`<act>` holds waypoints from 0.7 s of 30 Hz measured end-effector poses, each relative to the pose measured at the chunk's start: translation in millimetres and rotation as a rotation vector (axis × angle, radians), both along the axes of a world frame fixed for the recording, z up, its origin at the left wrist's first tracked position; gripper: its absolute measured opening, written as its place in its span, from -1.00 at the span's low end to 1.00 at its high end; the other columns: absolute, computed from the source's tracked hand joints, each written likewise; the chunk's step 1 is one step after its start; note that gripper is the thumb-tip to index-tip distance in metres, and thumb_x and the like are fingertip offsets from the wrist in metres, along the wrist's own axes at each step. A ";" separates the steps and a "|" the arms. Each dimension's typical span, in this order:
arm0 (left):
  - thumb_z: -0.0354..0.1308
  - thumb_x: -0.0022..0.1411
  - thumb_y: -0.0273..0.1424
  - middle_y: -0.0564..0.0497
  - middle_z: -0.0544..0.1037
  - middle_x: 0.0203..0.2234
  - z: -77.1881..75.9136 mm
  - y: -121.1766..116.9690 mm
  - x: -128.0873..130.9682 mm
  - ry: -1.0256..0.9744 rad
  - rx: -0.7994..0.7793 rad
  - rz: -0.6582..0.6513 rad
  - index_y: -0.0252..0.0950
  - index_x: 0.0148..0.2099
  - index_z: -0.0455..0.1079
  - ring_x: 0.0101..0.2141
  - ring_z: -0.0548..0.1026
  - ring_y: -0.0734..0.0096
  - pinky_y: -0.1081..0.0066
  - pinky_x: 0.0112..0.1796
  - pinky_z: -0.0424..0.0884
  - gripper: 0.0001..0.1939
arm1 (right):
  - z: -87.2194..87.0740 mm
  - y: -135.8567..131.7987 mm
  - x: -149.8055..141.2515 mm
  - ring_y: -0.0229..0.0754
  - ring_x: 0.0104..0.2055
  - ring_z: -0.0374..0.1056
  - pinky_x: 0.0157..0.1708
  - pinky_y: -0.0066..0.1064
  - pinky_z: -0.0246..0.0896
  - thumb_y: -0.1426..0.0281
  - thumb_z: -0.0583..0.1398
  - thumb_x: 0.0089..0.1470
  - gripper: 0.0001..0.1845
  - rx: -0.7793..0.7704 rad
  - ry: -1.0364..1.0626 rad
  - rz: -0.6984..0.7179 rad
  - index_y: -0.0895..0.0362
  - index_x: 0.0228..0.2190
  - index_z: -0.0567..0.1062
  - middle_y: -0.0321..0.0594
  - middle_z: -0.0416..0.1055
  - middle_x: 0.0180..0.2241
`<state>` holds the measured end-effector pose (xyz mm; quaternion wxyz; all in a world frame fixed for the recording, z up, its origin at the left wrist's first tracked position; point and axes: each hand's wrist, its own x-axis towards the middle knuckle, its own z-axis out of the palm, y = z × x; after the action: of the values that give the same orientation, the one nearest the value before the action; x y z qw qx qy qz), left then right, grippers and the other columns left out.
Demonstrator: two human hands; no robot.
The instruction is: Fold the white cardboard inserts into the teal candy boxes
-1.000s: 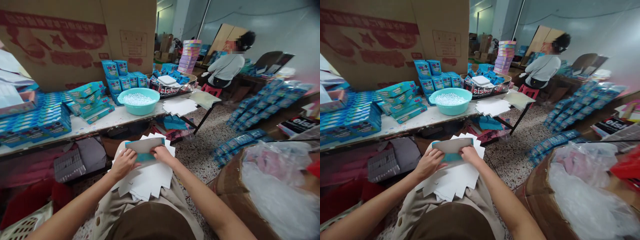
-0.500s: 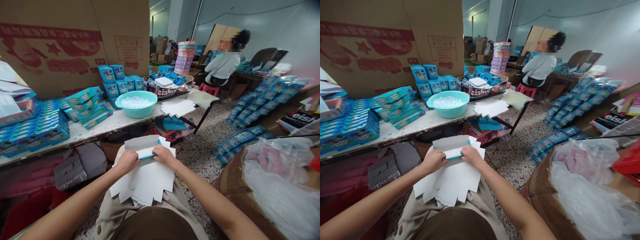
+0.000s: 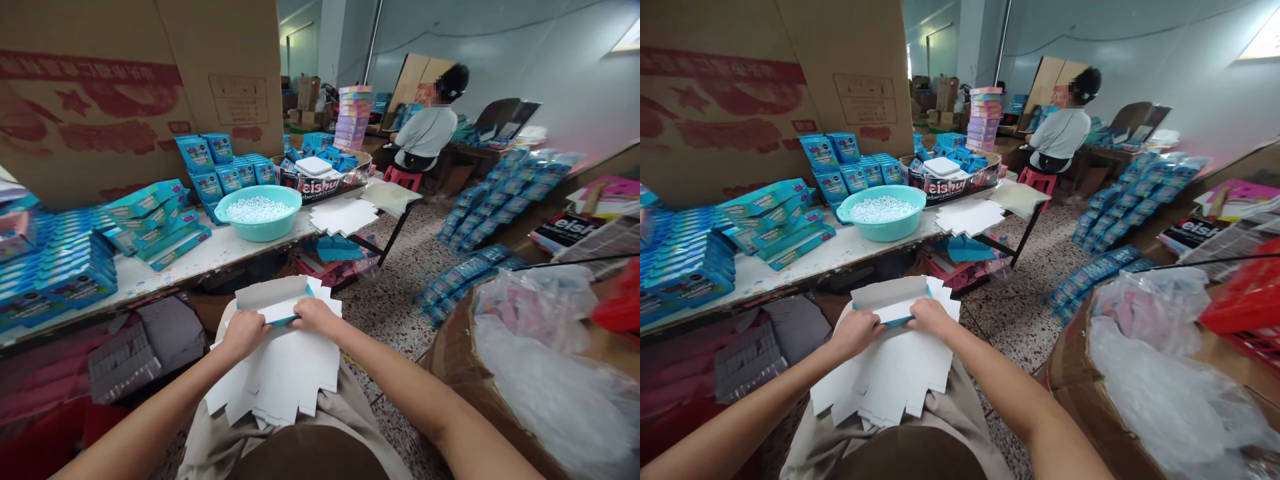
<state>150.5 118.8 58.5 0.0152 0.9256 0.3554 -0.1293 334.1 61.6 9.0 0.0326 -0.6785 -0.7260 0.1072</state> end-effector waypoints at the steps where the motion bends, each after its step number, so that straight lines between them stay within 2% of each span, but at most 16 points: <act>1: -0.10 0.28 -0.25 -0.27 0.58 -0.36 0.0 2.7 0.0 0.006 -0.028 0.003 -0.38 -0.32 0.52 -0.30 0.51 0.07 0.25 -0.27 0.26 -0.59 | -0.5 0.4 0.1 -0.08 -0.17 0.39 -0.32 -0.42 0.16 0.09 0.18 0.06 -0.62 -0.008 0.000 -0.001 0.12 -0.29 0.58 -0.09 0.51 -0.23; 5: -0.13 0.28 -0.18 -0.11 0.57 -0.46 -0.7 21.3 2.6 0.046 -0.176 0.004 -0.28 -0.41 0.50 -0.40 0.48 0.25 0.36 -0.34 0.21 -0.54 | -1.3 6.5 3.8 -0.12 -0.27 0.41 -0.37 -0.43 0.11 -0.01 0.13 0.07 -0.54 -0.063 0.013 0.027 0.10 -0.36 0.60 -0.13 0.54 -0.34; 9: -0.05 0.20 -0.13 -0.02 0.53 -0.55 -1.1 38.0 4.7 0.075 -0.302 0.016 -0.26 -0.47 0.49 -0.51 0.41 0.37 0.43 -0.46 0.15 -0.58 | 2.1 14.5 4.4 -0.19 -0.41 0.38 -0.45 -0.43 0.04 -0.06 0.16 0.01 -0.51 -0.115 0.027 0.050 0.09 -0.50 0.59 -0.21 0.53 -0.49; 11: -0.02 0.18 -0.13 -0.01 0.52 -0.58 0.2 37.9 2.8 0.062 -0.311 0.033 -0.27 -0.49 0.48 -0.52 0.40 0.39 0.44 -0.48 0.13 -0.60 | 5.0 13.8 2.5 -0.20 -0.44 0.36 -0.45 -0.42 0.04 -0.04 0.17 0.01 -0.52 -0.107 0.025 0.041 0.09 -0.53 0.59 -0.22 0.51 -0.53; 13: 0.01 0.17 -0.14 -0.03 0.52 -0.57 2.2 29.7 -0.7 0.019 -0.278 0.059 -0.28 -0.49 0.48 -0.49 0.43 0.36 0.43 -0.47 0.14 -0.61 | 7.5 7.6 0.5 -0.16 -0.37 0.37 -0.36 -0.40 0.08 0.01 0.18 0.03 -0.56 -0.065 0.012 0.025 0.11 -0.51 0.59 -0.18 0.51 -0.50; 15: 0.01 0.18 -0.17 -0.08 0.55 -0.51 3.4 14.6 -3.0 -0.042 -0.225 0.103 -0.30 -0.46 0.49 -0.43 0.47 0.29 0.41 -0.44 0.17 -0.63 | 8.0 -3.8 -0.4 -0.08 -0.19 0.36 -0.16 -0.32 0.09 0.10 0.21 0.06 -0.66 0.057 0.004 -0.004 0.13 -0.40 0.59 -0.12 0.52 -0.37; 17: -0.04 0.23 -0.20 -0.15 0.58 -0.42 2.5 -4.3 -0.9 -0.101 -0.169 0.158 -0.32 -0.40 0.49 -0.35 0.50 0.21 0.38 -0.39 0.23 -0.62 | 4.7 -17.8 -0.8 -0.01 -0.03 0.29 0.01 -0.21 0.02 0.20 0.23 0.06 -0.68 0.287 0.036 -0.110 0.13 -0.19 0.53 -0.05 0.49 -0.18; 19: -0.09 0.27 -0.24 -0.18 0.59 -0.32 -0.4 -24.4 6.6 -0.198 -0.161 0.210 -0.33 -0.28 0.49 -0.27 0.52 0.17 0.35 -0.31 0.29 -0.62 | -2.5 -30.7 -1.9 0.03 0.01 0.27 0.03 -0.14 0.05 0.19 0.22 0.07 -0.54 0.508 0.136 -0.303 0.15 -0.03 0.42 0.00 0.43 -0.07; 21: -0.12 0.29 -0.28 -0.16 0.58 -0.22 -3.2 -45.2 16.5 -0.359 -0.288 0.251 -0.34 -0.06 0.42 -0.23 0.53 0.22 0.36 -0.26 0.34 -0.63 | -11.9 -39.2 -5.0 0.02 -0.10 0.35 -0.10 -0.18 0.18 0.10 0.14 0.11 -0.44 0.544 0.308 -0.492 0.19 0.03 0.36 0.02 0.44 -0.09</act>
<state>167.0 73.6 55.3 0.2255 0.8706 0.4372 -0.0092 329.1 22.4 -2.9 0.3444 -0.7748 -0.5301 0.0005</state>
